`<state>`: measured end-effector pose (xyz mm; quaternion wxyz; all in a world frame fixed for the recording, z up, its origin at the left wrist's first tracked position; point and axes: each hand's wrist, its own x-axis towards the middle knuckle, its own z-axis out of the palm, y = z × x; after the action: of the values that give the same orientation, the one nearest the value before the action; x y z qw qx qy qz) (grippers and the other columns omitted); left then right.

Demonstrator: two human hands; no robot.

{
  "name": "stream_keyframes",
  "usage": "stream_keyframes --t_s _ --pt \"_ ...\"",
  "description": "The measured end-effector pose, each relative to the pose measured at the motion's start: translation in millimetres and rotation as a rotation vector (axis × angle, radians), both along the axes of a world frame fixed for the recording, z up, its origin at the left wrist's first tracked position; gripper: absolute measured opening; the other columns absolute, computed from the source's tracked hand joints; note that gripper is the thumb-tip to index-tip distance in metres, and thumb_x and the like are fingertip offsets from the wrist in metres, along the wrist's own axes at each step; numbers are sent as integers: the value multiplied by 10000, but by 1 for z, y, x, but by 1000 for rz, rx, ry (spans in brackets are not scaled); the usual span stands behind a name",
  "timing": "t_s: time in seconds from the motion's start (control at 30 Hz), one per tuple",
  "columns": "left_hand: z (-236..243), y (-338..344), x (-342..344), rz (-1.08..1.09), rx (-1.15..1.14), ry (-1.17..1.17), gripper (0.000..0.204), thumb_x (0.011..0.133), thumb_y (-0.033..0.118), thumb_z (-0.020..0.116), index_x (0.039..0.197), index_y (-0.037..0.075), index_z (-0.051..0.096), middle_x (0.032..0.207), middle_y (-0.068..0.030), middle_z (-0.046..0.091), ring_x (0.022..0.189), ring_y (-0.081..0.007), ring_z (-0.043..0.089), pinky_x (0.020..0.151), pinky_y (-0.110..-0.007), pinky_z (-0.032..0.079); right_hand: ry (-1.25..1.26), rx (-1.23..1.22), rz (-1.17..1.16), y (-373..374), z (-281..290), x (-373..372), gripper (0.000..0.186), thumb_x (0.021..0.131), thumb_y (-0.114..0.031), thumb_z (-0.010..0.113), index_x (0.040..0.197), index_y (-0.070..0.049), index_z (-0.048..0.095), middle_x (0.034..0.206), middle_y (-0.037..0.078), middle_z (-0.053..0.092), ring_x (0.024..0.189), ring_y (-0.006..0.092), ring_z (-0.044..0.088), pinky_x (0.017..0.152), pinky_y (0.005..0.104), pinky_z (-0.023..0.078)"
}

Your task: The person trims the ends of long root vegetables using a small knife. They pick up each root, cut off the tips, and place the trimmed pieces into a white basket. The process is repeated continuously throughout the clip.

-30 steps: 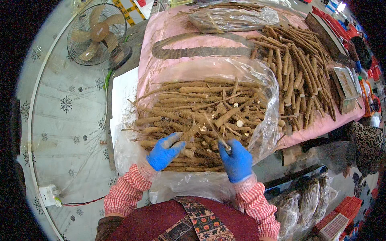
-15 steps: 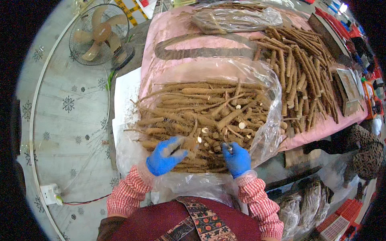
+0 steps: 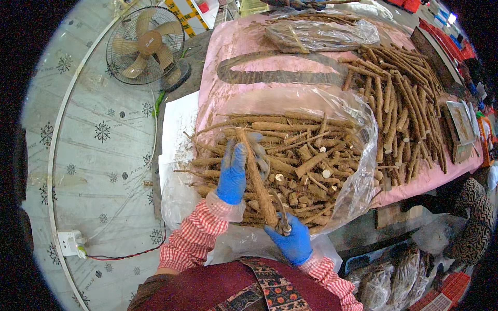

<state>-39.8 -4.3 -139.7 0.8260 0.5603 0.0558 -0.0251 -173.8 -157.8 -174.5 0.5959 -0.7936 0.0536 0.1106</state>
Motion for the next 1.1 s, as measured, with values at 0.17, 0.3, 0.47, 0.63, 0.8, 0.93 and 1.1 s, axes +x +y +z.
stream_keyframes --t_s 0.17,0.3,0.47,0.63,0.8,0.93,1.1 --pt "-37 20 18 280 922 -403 377 996 317 477 1083 -25 606 837 -97 649 725 -194 597 677 -324 489 -153 -67 -5 -5 -10 -3 318 757 -227 800 956 -42 634 737 96 619 615 202 586 587 321 489" --pt "-32 23 21 293 725 -381 351 1001 301 455 935 4 629 709 -67 603 606 -182 550 570 -292 452 76 43 23 -10 5 -4 313 762 -217 798 947 -16 645 742 66 623 644 149 582 599 299 481" --pt "-31 51 31 68 -595 20 465 1006 418 395 646 131 461 554 22 438 440 -94 357 402 -238 287 395 431 42 -22 18 5 340 764 -207 801 984 3 649 758 25 623 684 102 554 622 270 468" --pt "-21 24 -23 -24 188 86 468 1001 457 399 680 130 495 524 29 400 415 -106 369 388 -267 284 234 261 -58 -15 7 3 320 757 -196 808 957 -6 646 751 19 619 672 78 537 606 259 458" --pt "-28 -6 -53 -63 799 -256 282 961 245 566 732 94 499 551 12 431 451 -138 404 428 -281 358 66 85 -74 -8 2 5 292 757 -192 810 890 -15 619 711 -2 587 661 69 531 593 245 448" --pt "-46 4 -35 108 636 -73 327 980 295 523 715 111 471 576 11 413 481 -100 409 433 -242 319 424 375 -71 -11 36 21 259 770 -152 793 779 -50 555 712 -3 564 636 78 534 560 248 444" --pt "-41 26 -15 32 -161 444 384 1003 399 438 1045 35 552 841 -30 594 782 -132 563 698 -275 466 434 884 -121 -28 11 8 218 831 -149 700 932 -43 538 794 82 628 625 164 617 511 273 492"
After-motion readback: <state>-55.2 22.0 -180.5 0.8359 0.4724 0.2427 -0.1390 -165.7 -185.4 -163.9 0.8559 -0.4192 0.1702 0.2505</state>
